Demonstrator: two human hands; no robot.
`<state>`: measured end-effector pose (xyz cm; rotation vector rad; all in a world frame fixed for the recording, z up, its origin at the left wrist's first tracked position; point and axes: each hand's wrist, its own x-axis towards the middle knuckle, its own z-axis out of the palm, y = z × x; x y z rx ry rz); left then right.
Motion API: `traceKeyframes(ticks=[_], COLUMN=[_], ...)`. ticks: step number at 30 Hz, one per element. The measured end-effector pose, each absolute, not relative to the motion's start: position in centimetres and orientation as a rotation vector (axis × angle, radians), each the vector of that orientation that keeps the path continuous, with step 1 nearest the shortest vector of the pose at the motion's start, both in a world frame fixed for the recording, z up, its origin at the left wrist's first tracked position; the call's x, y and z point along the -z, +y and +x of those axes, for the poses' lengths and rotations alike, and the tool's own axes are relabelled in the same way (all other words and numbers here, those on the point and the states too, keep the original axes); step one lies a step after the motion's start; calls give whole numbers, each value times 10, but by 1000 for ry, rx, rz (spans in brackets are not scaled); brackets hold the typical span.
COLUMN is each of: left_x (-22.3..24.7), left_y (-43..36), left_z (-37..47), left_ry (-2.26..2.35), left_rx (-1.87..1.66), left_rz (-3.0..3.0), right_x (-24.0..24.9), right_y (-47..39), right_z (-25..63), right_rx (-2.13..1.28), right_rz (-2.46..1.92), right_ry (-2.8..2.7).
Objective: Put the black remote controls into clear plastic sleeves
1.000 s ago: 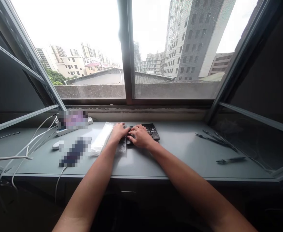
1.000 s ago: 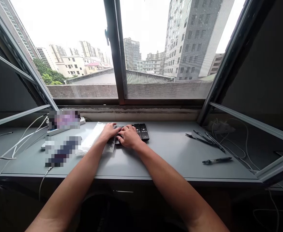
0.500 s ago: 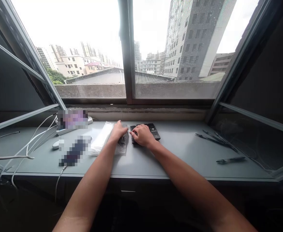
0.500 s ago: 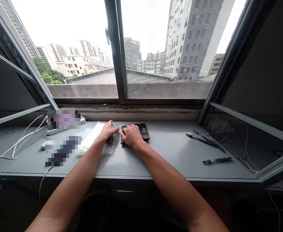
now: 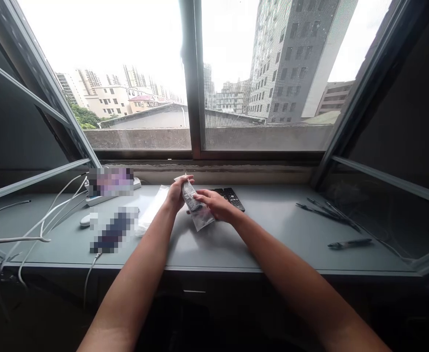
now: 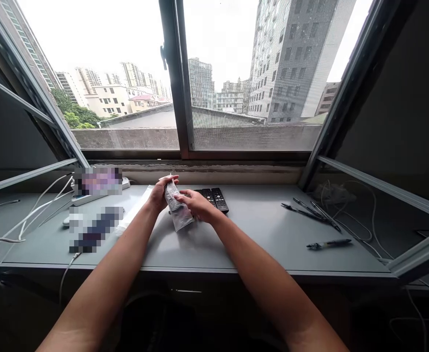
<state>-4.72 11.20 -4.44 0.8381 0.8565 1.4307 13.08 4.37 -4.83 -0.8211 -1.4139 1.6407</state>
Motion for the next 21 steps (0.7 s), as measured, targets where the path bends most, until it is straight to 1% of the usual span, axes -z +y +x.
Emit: traceKeyframes(ticks=[2,5,8,13,21], left_x=[46,49,52,54,51], left_y=[113,114,116,119,113], left_z=[-46,-45,-46,-50,-43], left_ry=[897,916,911,970,940], left_rx=[-1487,-1458,-1386,-1376,-1364], left_rz=[863,917,916,921,950], right_x=[46,43,41,42,51], right_y=[40,37,37,39,45], right_z=[131,132,135,138,137], right_rx=[-1865,-1976,-2018,-2071,-2040], right_rz=[-730,-758,-811,-799,-814], right_ry=[-1342,-1229,-1160,-1175,-1163])
